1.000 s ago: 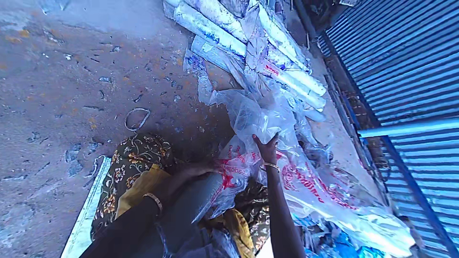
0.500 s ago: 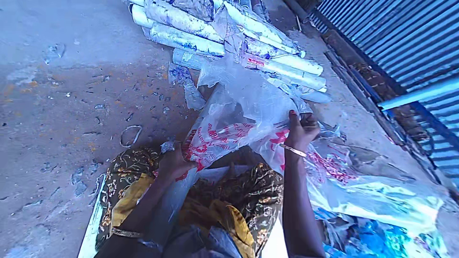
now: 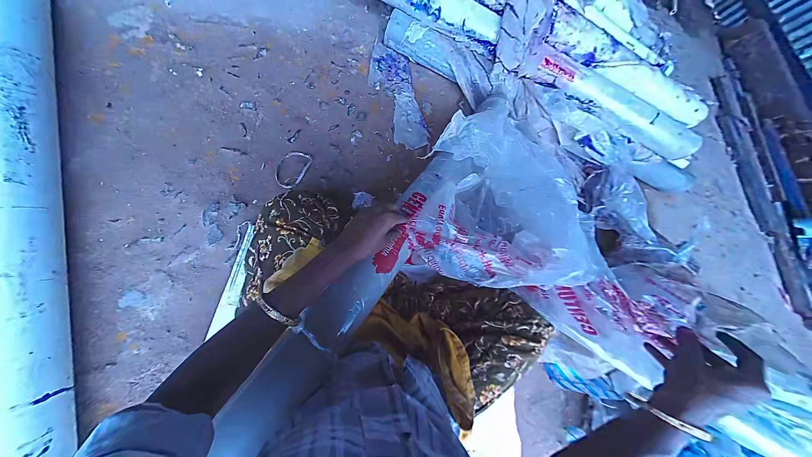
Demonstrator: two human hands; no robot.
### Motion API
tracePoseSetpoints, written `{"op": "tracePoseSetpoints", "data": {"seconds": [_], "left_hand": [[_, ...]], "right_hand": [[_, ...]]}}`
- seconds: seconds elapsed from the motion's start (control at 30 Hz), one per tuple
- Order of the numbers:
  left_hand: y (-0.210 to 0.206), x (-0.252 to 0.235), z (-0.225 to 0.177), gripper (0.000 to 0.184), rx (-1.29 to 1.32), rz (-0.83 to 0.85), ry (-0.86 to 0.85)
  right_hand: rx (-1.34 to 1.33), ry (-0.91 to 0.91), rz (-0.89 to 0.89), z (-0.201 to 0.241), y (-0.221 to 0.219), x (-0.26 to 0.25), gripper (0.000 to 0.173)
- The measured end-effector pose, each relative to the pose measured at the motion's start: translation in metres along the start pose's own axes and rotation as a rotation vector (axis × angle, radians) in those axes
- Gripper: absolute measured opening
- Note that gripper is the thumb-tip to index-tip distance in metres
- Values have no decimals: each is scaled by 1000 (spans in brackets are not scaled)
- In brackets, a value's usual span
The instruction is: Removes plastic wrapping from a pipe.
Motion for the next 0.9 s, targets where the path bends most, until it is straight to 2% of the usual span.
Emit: {"op": "tracePoseSetpoints", "data": {"seconds": [0.07,0.13,0.23,0.3,0.37,0.4,0.47,0.53,0.6,0.63,0.8,0.9], "left_hand": [[-8,-3,-10,20,-187,8,-14],[-15,-2,-20,16,-334,13,-82],[-22,1,-28,15,-487,-38,-191],[-17,-1,-28,15,-476,-129,-212],[-6,-6,-20,19,-323,-178,-151],[-1,-8,-16,22,-225,-162,-95],[9,-5,-9,22,-47,-142,-37],[11,0,-3,18,52,-133,-51],[7,2,4,17,88,-106,-58],[4,3,6,18,90,-93,-50],[1,1,6,19,39,-48,13],[-1,1,4,22,-49,-45,17]], "right_hand": [[-85,121,-56,27,27,-2,34],[-334,247,48,63,14,19,14],[-682,439,426,122,-63,91,24],[-737,553,661,148,-126,144,17],[-583,740,687,166,-178,179,15],[-403,830,654,173,-198,191,16],[-84,886,691,176,-236,207,22],[68,928,694,172,-257,211,23],[123,1048,611,177,-258,206,13],[121,1083,633,179,-257,202,11],[-22,1050,907,197,-265,187,8],[-33,1012,1004,209,-268,187,8]]}}
Point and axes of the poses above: each hand's wrist, its own x-axis away from the middle knuckle, its own y-axis out of the back of the hand, z = x × y, the point moved 10 cm from there along -x, towards the middle knuckle, and after that the axes turned 14 degrees about y, right-handed, at the moved point
